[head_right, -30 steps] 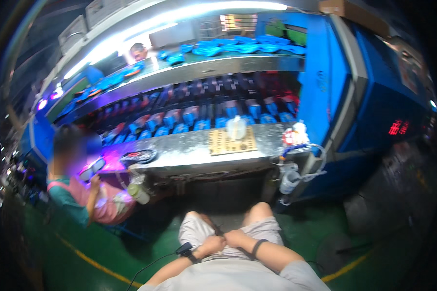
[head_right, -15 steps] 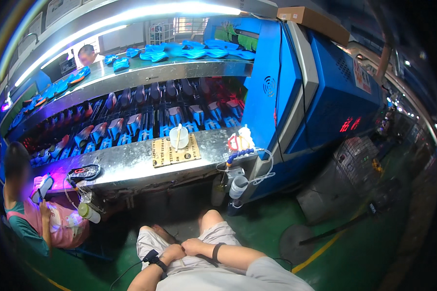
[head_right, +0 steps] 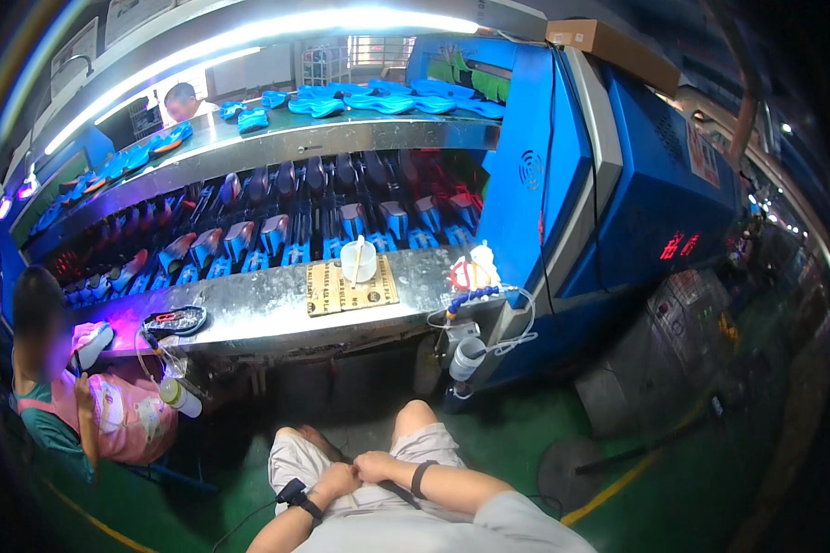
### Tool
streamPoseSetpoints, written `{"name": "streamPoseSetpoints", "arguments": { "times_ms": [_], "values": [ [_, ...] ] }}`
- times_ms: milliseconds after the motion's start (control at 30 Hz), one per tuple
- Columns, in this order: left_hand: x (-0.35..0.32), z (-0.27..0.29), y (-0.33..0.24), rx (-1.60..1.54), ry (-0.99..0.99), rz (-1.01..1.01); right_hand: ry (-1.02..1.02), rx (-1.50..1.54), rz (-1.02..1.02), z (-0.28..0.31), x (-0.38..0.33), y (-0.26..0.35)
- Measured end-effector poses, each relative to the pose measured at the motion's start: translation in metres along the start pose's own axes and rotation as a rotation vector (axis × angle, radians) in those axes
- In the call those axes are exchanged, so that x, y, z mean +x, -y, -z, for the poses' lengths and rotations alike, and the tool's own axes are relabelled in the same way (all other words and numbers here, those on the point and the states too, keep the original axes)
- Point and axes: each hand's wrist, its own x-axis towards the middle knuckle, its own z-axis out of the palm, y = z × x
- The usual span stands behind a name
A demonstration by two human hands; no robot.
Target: Applying glue to shoe insoles with a brush and placing them into a conveyor machine.
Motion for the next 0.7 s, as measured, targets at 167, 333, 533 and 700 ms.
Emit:
{"name": "streamPoseSetpoints", "arguments": {
  "times_ms": [167,333,533,700],
  "values": [
    [-0.010,0.017,-0.010,-0.042,-0.027,-0.001,-0.050,0.014,-0.028,0.003,-0.003,-0.001],
    [-0.015,0.018,-0.010,-0.092,-0.087,-0.014,-0.025,-0.005,-0.018,0.002,-0.001,0.000],
    [-0.017,0.013,-0.003,-0.053,-0.105,-0.043,0.000,-0.010,-0.020,0.003,-0.002,0.008],
    [-0.022,0.024,-0.012,-0.111,-0.132,-0.026,-0.025,-0.038,-0.005,-0.004,0.000,-0.004]
  ]
}}
